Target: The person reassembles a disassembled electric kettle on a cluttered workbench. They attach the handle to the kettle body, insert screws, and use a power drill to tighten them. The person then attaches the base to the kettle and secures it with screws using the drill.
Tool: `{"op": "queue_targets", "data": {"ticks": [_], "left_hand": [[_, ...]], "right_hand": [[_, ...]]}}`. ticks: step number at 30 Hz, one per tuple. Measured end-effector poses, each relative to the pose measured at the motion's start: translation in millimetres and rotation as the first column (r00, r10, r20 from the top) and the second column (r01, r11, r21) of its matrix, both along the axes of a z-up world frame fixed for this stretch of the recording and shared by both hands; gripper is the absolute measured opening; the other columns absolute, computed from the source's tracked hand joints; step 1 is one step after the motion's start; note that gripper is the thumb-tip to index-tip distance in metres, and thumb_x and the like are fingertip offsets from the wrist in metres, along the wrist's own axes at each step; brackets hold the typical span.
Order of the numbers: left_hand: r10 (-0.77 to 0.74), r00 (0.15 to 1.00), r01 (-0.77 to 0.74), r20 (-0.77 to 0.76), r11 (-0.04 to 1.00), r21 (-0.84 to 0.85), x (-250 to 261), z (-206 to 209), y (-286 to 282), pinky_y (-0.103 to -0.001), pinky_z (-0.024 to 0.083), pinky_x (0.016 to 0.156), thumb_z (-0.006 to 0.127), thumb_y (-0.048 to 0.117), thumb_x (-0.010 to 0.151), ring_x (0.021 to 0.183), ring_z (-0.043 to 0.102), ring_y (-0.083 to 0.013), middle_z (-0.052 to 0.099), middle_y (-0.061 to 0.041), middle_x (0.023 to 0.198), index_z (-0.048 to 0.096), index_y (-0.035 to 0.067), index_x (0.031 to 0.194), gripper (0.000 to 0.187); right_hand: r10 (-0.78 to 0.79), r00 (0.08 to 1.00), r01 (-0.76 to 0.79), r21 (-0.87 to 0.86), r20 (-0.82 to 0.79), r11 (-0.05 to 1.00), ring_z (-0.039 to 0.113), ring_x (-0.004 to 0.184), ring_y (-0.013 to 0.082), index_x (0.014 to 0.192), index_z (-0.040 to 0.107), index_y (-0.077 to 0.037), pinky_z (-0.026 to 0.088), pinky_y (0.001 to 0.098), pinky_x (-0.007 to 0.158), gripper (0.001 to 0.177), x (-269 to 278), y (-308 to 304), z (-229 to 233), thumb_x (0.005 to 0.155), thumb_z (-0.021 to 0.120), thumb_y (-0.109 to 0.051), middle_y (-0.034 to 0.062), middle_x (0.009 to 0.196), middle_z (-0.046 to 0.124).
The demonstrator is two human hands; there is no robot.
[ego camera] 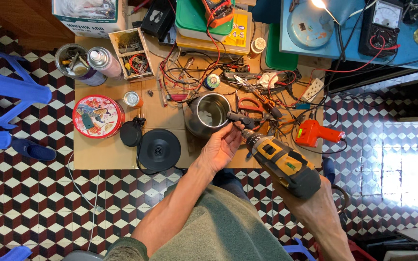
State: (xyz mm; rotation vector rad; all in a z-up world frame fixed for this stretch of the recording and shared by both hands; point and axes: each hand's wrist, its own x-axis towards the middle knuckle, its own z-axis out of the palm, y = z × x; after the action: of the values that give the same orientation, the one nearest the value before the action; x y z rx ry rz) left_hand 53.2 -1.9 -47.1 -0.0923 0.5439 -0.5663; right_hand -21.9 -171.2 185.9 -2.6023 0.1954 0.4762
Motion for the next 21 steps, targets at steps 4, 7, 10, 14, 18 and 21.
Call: {"op": "queue_targets", "data": {"ticks": [4,7,10,14,18,21], "left_hand": [[-0.035,0.999,0.032,0.021,0.989,0.143,-2.3,10.9,3.1,-0.029,0.064,0.080,0.061,0.019,0.103,0.088,0.075,-0.0189,0.076,-0.011,0.100,0.068,-0.002,0.112,0.025],[-0.149,0.980,0.035,0.130,0.776,0.630,-14.2,31.1,16.2,-0.031,0.064,0.072,0.060,0.025,0.103,0.080,0.072,-0.0177,0.076,-0.014,0.097,0.069,-0.002,0.116,0.032],[-0.331,0.894,-0.285,0.303,0.101,0.953,-22.9,53.5,32.6,-0.031,0.061,0.066,0.060,0.023,0.103,0.076,0.069,-0.0164,0.073,-0.015,0.100,0.068,0.001,0.123,0.031],[-0.563,0.751,-0.591,0.345,-0.339,0.732,-11.0,66.4,43.6,-0.034,0.057,0.067,0.064,0.019,0.094,0.068,0.071,-0.0183,0.067,-0.022,0.123,0.062,-0.001,0.133,0.044],[-0.639,0.759,-0.316,0.123,-0.196,0.928,2.7,58.5,39.9,-0.031,0.057,0.066,0.061,0.025,0.097,0.065,0.075,-0.0190,0.076,-0.018,0.077,0.062,0.007,0.138,0.045],[-0.496,0.828,-0.248,0.263,0.097,0.964,12.9,43.0,36.9,-0.029,0.060,0.049,0.056,0.030,0.097,0.056,0.074,-0.0175,0.075,-0.003,0.083,0.066,0.004,0.122,0.038]], "right_hand": [[-0.011,0.972,-0.023,-0.140,-0.236,0.990,0.078,0.078,0.0207,0.123,0.066,-0.013,0.061,0.0348,0.069,0.042,31.3,9.4,14.8,0.086,0.077,-0.031,0.0105,0.095,0.076],[0.114,0.959,-0.186,-0.268,-0.261,0.945,0.075,0.084,0.0256,0.127,0.060,-0.012,0.063,0.0362,0.073,0.042,63.7,20.4,31.4,0.090,0.071,-0.028,0.0144,0.099,0.074],[0.224,0.962,-0.244,-0.123,-0.158,0.962,0.076,0.080,0.0235,0.124,0.066,-0.015,0.062,0.0373,0.073,0.043,89.3,31.1,49.8,0.084,0.076,-0.025,0.0121,0.091,0.077],[0.322,0.924,-0.356,-0.152,-0.206,0.922,0.074,0.078,0.0233,0.121,0.070,-0.019,0.061,0.0406,0.071,0.037,113.1,47.9,63.0,0.087,0.077,-0.030,0.0094,0.089,0.077],[0.372,0.905,-0.407,-0.168,-0.207,0.898,0.073,0.078,0.0236,0.118,0.070,-0.017,0.060,0.0404,0.072,0.033,118.6,56.7,67.3,0.088,0.077,-0.031,0.0092,0.088,0.077],[0.366,0.906,-0.402,-0.161,-0.212,0.902,0.072,0.079,0.0228,0.117,0.071,-0.017,0.059,0.0398,0.073,0.034,119.0,56.9,64.4,0.087,0.078,-0.031,0.0078,0.089,0.077]]}}
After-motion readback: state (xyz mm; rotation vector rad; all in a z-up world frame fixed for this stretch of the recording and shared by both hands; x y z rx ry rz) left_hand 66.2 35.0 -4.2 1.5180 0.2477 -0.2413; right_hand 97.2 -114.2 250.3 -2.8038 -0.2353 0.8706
